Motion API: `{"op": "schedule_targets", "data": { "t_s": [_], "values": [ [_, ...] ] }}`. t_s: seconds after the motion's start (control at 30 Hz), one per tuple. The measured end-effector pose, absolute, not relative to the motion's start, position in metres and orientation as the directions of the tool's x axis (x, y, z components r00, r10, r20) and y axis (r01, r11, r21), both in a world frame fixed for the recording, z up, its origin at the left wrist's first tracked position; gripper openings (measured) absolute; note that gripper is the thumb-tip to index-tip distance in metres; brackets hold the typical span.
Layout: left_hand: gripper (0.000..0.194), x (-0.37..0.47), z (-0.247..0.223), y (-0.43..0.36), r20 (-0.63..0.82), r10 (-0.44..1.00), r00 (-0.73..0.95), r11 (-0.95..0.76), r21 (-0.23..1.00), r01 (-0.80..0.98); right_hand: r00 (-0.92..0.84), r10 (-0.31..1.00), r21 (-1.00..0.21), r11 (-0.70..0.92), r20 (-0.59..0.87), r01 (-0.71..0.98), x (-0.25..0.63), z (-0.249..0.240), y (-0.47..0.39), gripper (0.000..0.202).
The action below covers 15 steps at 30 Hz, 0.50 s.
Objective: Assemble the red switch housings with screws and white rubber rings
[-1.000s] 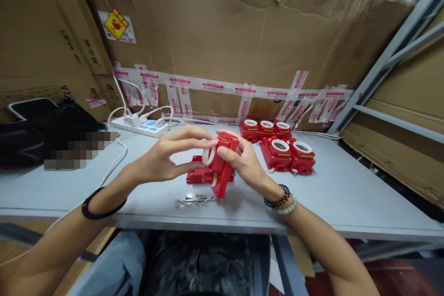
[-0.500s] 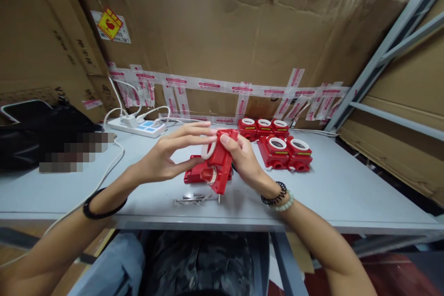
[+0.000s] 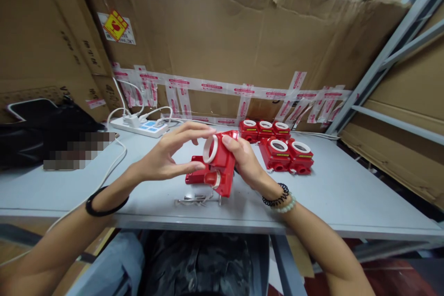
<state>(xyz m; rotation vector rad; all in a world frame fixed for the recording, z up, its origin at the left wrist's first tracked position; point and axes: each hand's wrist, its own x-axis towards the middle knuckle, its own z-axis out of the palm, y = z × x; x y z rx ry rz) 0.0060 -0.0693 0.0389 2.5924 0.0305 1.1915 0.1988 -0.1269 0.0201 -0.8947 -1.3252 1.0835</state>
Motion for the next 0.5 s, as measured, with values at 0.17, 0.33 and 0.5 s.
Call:
{"op": "schedule_targets", "data": {
  "t_s": [0.17,0.33,0.5],
  "values": [
    [0.047,0.017,0.030,-0.073,0.756,0.326,0.568,-0.927,0.374,0.034,0.061,0.858,-0.860,0.505,0.510,0.079,0.201,0.014,-0.124,0.048],
    [0.050,0.017,0.027,-0.075,0.795,0.210,0.569,-0.970,0.241,0.022,0.053,0.796,-0.789,0.586,0.603,0.182,0.202,0.018,-0.129,0.052],
    [0.046,0.012,0.028,-0.077,0.756,-0.049,0.653,-0.989,-0.127,0.073,-0.060,0.945,-0.945,0.325,0.322,0.044,0.202,0.023,-0.125,0.045]
  ]
}}
